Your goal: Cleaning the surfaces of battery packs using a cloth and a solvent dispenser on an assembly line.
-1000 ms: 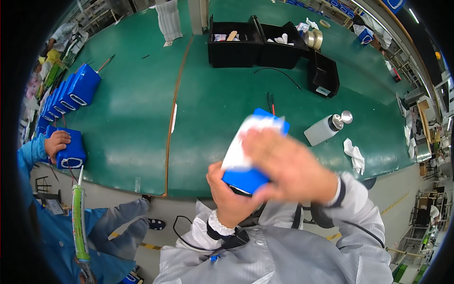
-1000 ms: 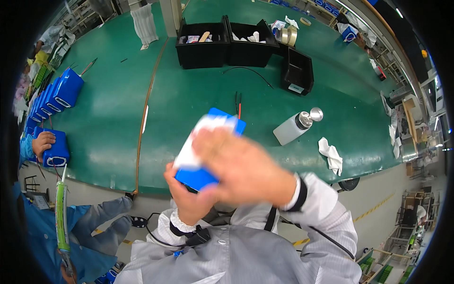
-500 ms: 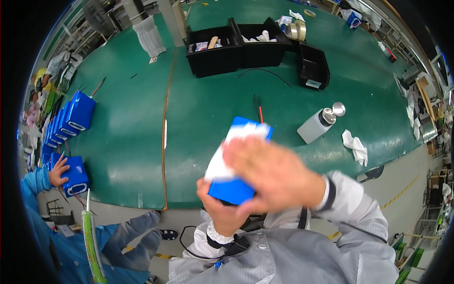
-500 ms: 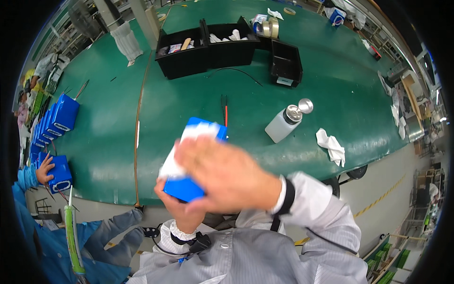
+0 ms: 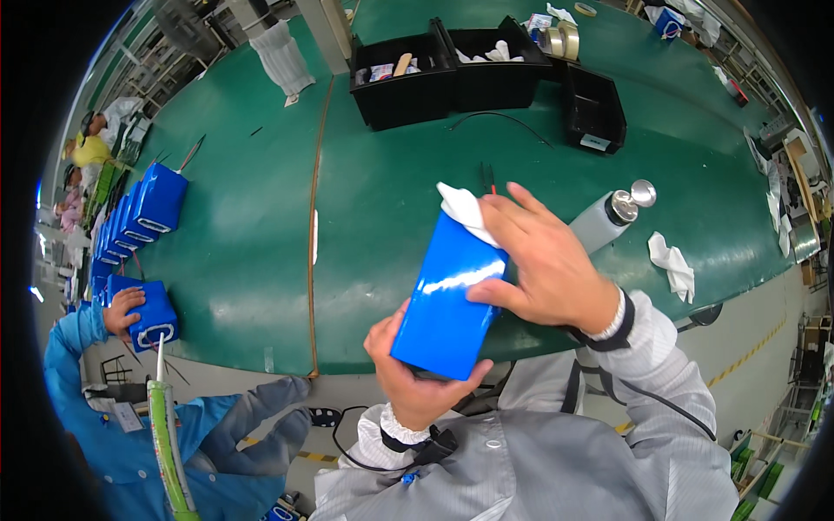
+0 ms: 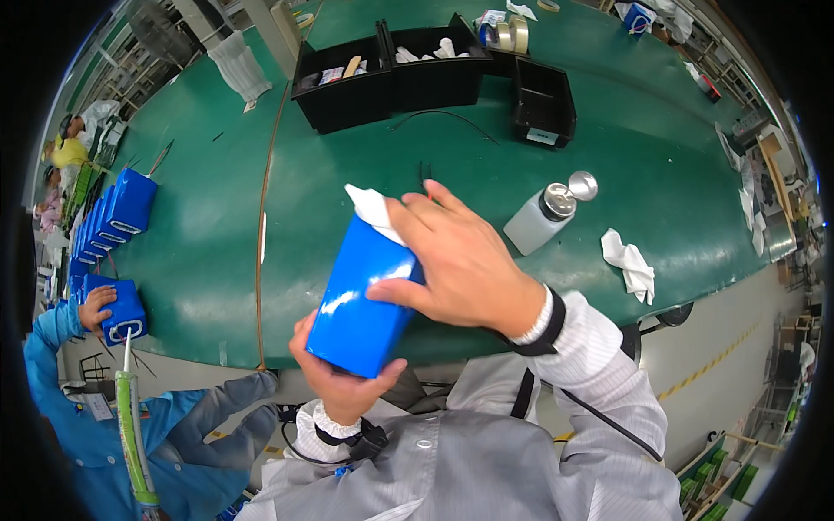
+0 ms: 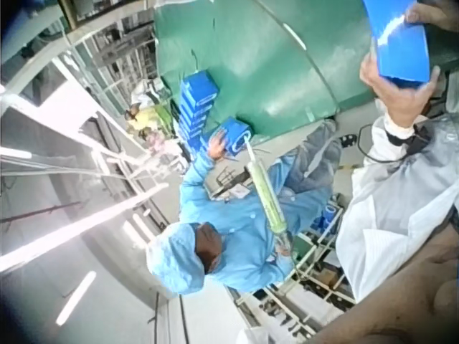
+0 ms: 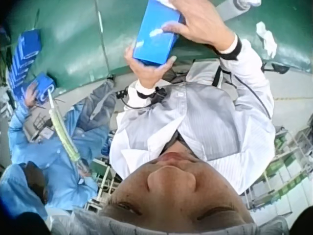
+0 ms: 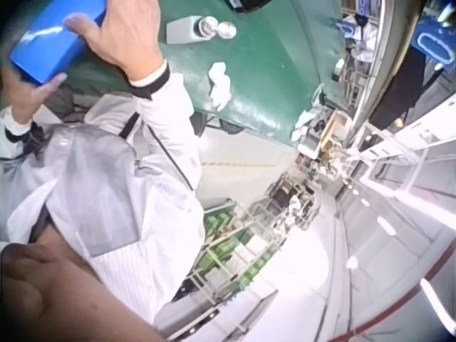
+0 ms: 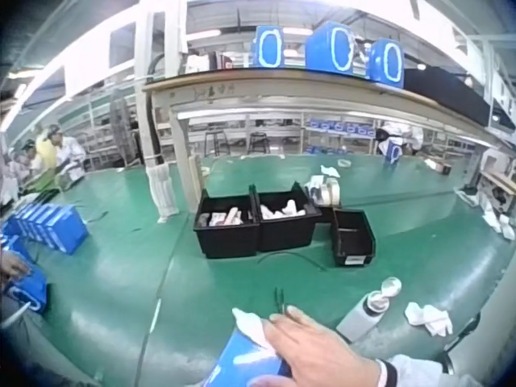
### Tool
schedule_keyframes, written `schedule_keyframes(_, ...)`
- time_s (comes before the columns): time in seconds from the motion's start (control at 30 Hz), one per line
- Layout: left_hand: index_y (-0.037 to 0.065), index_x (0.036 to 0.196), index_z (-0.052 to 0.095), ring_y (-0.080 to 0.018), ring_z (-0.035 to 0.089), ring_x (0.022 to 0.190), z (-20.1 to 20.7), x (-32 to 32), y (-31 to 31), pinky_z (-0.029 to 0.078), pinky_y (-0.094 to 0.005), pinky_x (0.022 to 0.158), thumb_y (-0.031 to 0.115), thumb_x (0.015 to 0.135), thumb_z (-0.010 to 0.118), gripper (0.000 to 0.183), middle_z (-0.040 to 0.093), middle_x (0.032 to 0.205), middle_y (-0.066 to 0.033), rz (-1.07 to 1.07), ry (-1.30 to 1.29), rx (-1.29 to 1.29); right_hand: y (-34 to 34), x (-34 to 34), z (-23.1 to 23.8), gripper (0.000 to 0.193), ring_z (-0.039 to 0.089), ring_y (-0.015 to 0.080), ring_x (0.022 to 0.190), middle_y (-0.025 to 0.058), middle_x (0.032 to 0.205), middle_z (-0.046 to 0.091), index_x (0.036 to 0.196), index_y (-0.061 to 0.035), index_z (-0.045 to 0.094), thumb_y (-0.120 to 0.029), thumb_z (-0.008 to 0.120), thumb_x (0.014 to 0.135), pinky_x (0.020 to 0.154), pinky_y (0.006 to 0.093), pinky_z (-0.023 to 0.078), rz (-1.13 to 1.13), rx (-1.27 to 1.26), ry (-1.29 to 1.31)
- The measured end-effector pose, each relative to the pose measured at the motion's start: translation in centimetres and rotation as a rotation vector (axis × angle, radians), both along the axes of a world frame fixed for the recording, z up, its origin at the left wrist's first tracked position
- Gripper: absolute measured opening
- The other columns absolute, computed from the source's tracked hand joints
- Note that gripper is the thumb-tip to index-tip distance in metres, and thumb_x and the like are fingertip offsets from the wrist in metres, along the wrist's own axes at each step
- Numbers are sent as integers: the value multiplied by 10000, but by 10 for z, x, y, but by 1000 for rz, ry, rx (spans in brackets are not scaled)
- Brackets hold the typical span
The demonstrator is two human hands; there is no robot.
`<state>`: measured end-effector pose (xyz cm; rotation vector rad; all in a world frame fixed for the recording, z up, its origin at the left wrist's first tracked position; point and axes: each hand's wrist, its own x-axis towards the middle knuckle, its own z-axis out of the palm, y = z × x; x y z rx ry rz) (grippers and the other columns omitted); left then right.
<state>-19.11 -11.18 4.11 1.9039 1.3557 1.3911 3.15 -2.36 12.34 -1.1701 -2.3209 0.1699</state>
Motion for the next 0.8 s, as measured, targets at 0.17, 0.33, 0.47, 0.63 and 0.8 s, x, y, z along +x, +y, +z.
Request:
schedule_keyframes(0.17, 47, 1422, 383, -326, 578, 1104, -3, -2, -9, 463, -438, 966, 313, 577, 973, 1065, 565, 1339, -194, -91, -51, 65, -34, 14, -8, 762, 599, 409, 1278, 239, 1298, 649, 1272, 64, 626, -585, 692, 877, 1148, 581, 378, 30, 88, 58)
schedule_keyframes(0.33, 23, 1396, 428, -306, 605, 1031, -2, -5, -5, 472, -432, 936, 309, 594, 982, 1016, 602, 1295, -189, -100, -107, 45, -62, -23, 10, 548, 609, 376, 1291, 130, 1312, 681, 1193, -49, 705, -525, 642, 928, 1163, 636, 320, 228, 53, 30)
schedule_keyframes(0.47, 20, 1395, 431, -324, 599, 1039, 12, 5, -2, 512, -431, 879, 292, 574, 996, 1033, 596, 1193, -161, -36, -48, 1, -34, -6, 8, 360, 477, 452, 1410, 113, 1359, 670, 1173, -82, 731, -289, 730, 878, 1199, 662, 203, 40, 79, -13)
schedule_keyframes(0.63, 57, 1416, 327, -311, 565, 1143, 6, -1, -6, 484, -445, 960, 305, 574, 988, 1099, 479, 1279, -190, -49, 28, -4, -35, -17, 12, 294, 453, 453, 1427, 133, 1453, 601, 1105, -207, 780, -200, 785, 811, 1189, 663, 196, 38, 59, 44)
schedule_keyframes(0.8, 42, 1418, 321, -303, 565, 1136, 3, 2, -4, 475, -441, 963, 316, 591, 990, 1099, 479, 1277, -185, -50, 58, 15, -47, -22, 18, 247, 554, 383, 1252, 101, 1285, 661, 1007, -165, 787, -159, 808, 761, 1168, 637, 239, -5, 77, 71)
